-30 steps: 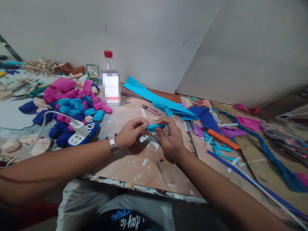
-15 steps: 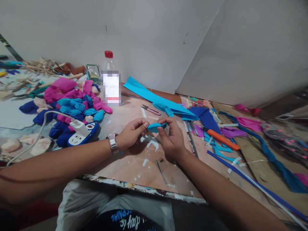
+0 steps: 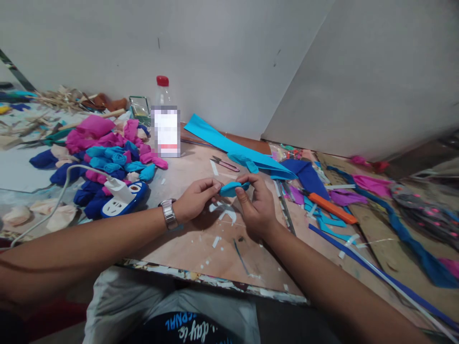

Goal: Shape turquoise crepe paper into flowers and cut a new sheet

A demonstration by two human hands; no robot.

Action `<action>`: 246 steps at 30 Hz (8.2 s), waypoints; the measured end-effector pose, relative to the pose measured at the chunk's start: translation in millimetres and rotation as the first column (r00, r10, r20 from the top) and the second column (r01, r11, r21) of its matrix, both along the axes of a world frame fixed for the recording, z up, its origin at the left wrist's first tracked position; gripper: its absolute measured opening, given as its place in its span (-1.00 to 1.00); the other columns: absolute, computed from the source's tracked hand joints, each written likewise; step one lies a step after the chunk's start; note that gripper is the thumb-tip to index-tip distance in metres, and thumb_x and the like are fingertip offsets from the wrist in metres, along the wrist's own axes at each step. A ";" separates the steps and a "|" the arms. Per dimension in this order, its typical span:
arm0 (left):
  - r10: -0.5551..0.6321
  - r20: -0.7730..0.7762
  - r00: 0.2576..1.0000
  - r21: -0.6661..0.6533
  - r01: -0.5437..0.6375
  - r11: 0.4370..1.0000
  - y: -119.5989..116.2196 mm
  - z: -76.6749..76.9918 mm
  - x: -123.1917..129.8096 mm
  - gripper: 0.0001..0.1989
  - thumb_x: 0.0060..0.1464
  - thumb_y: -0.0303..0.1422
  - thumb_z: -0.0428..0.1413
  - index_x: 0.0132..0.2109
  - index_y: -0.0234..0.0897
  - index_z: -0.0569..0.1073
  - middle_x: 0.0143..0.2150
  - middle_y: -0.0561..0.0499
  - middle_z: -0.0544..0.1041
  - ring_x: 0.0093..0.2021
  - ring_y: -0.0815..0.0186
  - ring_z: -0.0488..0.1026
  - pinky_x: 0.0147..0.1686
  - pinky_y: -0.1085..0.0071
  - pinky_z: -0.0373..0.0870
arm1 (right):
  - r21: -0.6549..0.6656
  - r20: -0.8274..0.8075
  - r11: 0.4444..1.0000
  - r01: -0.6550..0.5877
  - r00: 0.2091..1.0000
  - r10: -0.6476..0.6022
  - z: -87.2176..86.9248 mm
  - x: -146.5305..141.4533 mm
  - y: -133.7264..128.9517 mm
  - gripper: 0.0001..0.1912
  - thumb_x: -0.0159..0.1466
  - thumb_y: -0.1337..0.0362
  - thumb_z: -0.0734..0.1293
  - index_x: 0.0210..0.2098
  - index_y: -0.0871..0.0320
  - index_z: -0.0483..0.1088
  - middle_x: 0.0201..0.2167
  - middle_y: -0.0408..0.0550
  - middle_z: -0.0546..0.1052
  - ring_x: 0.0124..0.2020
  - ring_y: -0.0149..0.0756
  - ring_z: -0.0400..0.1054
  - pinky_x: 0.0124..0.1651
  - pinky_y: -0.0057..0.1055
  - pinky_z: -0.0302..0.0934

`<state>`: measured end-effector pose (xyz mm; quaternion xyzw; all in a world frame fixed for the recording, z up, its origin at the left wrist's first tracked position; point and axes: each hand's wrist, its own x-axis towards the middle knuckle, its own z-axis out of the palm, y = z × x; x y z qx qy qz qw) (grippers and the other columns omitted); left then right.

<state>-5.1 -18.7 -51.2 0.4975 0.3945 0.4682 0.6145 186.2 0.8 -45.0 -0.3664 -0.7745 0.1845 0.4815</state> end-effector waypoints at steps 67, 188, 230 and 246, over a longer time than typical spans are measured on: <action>0.059 -0.089 0.994 0.253 -0.035 0.967 -0.7 -1.1 -3.0 -0.68 0.12 -0.10 0.27 -0.17 -0.29 0.57 -0.18 -0.07 0.60 -0.33 0.38 0.47 -0.39 0.47 0.39 | 0.109 0.092 0.994 -0.032 0.996 0.022 5.3 -2.6 0.5 -0.87 0.27 0.25 0.47 -0.22 0.03 0.45 -0.27 -0.09 0.53 -0.12 -0.14 0.39 -0.02 -0.14 0.29; 0.177 -0.212 0.961 0.459 -0.062 0.886 -5.5 -4.2 -3.2 -0.80 0.24 -0.30 0.16 -0.03 -0.25 0.47 -0.07 -0.07 0.54 -0.09 0.28 0.50 -0.07 0.33 0.46 | 0.205 0.209 0.977 -0.057 0.978 0.013 7.3 -1.2 3.1 -0.87 0.24 0.18 0.51 -0.28 0.03 0.51 -0.32 -0.14 0.64 -0.16 -0.13 0.42 0.00 -0.10 0.21; 0.147 -0.103 0.984 0.349 -0.103 0.931 -1.3 -5.5 -1.1 -0.76 0.23 -0.22 0.17 -0.09 -0.29 0.44 -0.16 -0.04 0.51 -0.22 0.36 0.45 -0.20 0.43 0.40 | 0.146 0.217 0.989 0.014 0.975 -0.046 7.8 -2.7 1.3 -0.90 0.28 0.21 0.46 -0.34 0.05 0.48 -0.36 -0.15 0.60 -0.18 -0.16 0.42 -0.03 -0.14 0.20; 0.071 -0.074 0.995 0.331 -0.043 0.943 -2.3 -9.1 -0.7 -0.62 0.29 -0.18 0.12 0.15 -0.23 0.34 -0.13 -0.06 0.56 -0.20 0.36 0.51 -0.19 0.44 0.42 | 0.122 0.199 0.993 0.000 0.980 -0.024 7.6 -1.4 4.2 -0.90 0.28 0.18 0.48 -0.25 0.04 0.54 -0.30 -0.12 0.63 -0.14 -0.14 0.44 0.01 -0.12 0.22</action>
